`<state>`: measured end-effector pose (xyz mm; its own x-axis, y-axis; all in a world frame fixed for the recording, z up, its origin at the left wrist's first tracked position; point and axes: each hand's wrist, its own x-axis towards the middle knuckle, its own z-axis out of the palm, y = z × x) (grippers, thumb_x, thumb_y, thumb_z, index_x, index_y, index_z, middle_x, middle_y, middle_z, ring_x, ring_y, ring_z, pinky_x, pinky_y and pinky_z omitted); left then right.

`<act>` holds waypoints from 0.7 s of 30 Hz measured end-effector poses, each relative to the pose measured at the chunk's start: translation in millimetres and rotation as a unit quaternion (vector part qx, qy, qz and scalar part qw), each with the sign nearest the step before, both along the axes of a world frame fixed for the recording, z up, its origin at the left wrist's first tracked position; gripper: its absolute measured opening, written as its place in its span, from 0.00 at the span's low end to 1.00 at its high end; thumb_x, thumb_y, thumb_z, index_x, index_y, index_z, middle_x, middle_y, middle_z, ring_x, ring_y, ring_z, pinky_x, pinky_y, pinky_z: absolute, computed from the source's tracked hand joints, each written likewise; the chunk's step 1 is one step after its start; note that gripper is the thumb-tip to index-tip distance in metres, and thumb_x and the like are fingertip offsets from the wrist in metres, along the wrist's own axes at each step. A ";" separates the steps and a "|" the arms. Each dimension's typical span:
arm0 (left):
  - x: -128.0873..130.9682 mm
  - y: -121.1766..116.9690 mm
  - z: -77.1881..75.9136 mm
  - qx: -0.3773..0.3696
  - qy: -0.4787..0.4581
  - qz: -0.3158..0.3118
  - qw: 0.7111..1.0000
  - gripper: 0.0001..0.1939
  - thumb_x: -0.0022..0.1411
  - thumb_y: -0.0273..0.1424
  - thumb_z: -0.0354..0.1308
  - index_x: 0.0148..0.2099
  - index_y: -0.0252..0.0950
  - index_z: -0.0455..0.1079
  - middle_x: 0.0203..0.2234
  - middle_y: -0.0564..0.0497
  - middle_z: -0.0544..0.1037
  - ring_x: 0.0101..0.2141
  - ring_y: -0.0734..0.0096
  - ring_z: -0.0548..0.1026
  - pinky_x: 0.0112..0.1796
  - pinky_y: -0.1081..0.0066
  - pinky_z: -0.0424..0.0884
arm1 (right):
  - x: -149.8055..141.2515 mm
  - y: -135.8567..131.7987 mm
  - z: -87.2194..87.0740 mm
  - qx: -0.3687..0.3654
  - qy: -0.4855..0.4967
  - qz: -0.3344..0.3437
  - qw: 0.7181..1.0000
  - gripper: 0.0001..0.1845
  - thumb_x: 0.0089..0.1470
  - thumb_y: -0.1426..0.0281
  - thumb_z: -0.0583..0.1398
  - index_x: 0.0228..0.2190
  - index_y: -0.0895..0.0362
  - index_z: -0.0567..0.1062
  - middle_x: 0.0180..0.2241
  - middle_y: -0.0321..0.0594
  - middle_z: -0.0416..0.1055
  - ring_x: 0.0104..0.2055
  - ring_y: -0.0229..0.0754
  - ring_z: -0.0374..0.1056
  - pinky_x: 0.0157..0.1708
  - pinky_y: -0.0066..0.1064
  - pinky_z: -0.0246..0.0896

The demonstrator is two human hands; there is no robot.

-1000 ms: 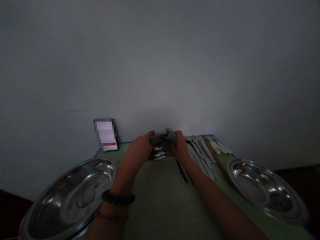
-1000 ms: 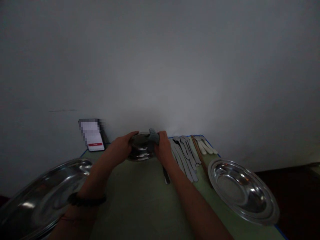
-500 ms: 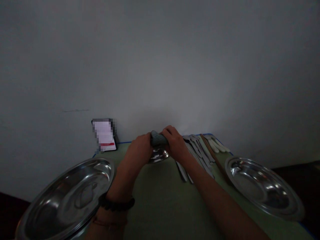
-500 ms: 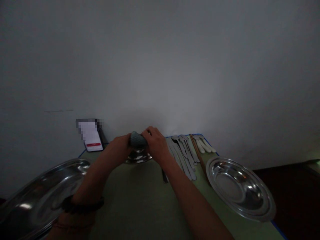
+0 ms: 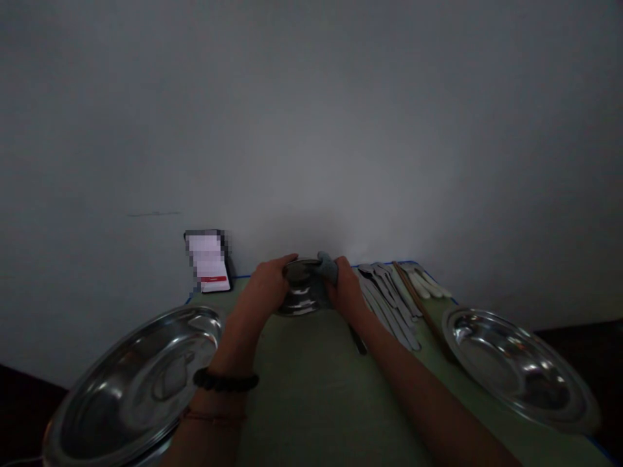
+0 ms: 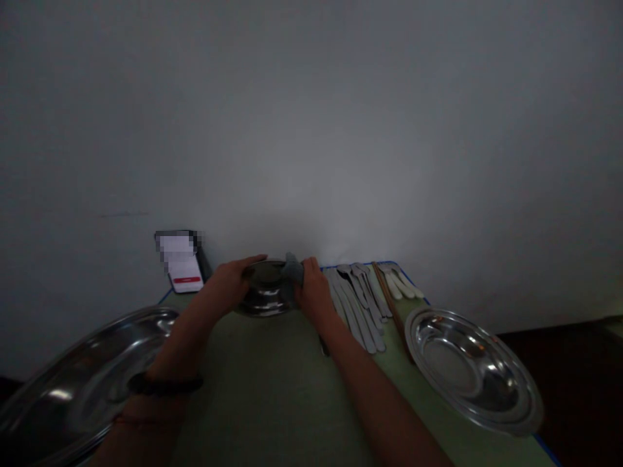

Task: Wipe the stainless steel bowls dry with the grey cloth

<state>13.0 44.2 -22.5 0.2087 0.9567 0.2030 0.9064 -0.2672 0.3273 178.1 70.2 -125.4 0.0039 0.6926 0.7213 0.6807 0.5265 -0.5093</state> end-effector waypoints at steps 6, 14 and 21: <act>2.1 -1.2 0.3 0.009 -0.002 -0.015 1.000 0.27 0.60 0.21 0.46 0.61 0.35 0.64 0.50 0.44 0.77 0.48 0.64 0.76 0.48 0.69 0.69 | 17.2 2.5 14.7 0.001 -0.022 0.005 1.000 0.02 0.52 0.72 0.54 0.31 0.54 0.63 0.30 0.39 0.64 0.32 0.42 0.62 0.30 0.32 0.58; 14.7 -10.8 7.9 0.023 0.057 -0.012 0.998 0.23 0.61 0.26 0.47 0.59 0.34 0.66 0.46 0.41 0.79 0.46 0.57 0.77 0.45 0.64 0.70 | 9.5 -7.3 42.5 0.107 -0.091 0.031 0.990 0.17 0.47 0.82 0.53 0.39 0.56 0.69 0.36 0.43 0.68 0.40 0.45 0.63 0.41 0.36 0.62; 19.0 -10.8 4.7 -0.010 0.083 0.012 0.996 0.21 0.60 0.25 0.46 0.52 0.38 0.71 0.41 0.42 0.81 0.42 0.55 0.78 0.40 0.64 0.71 | 5.1 -10.7 44.7 0.179 -0.015 0.008 0.984 0.18 0.48 0.78 0.58 0.43 0.55 0.68 0.38 0.43 0.72 0.41 0.45 0.67 0.41 0.37 0.64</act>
<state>32.1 33.4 -17.8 0.2151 0.9653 0.1484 0.9545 -0.2399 0.1769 183.2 59.5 -80.7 -0.0293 0.3947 0.9184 0.6822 0.6794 -0.2702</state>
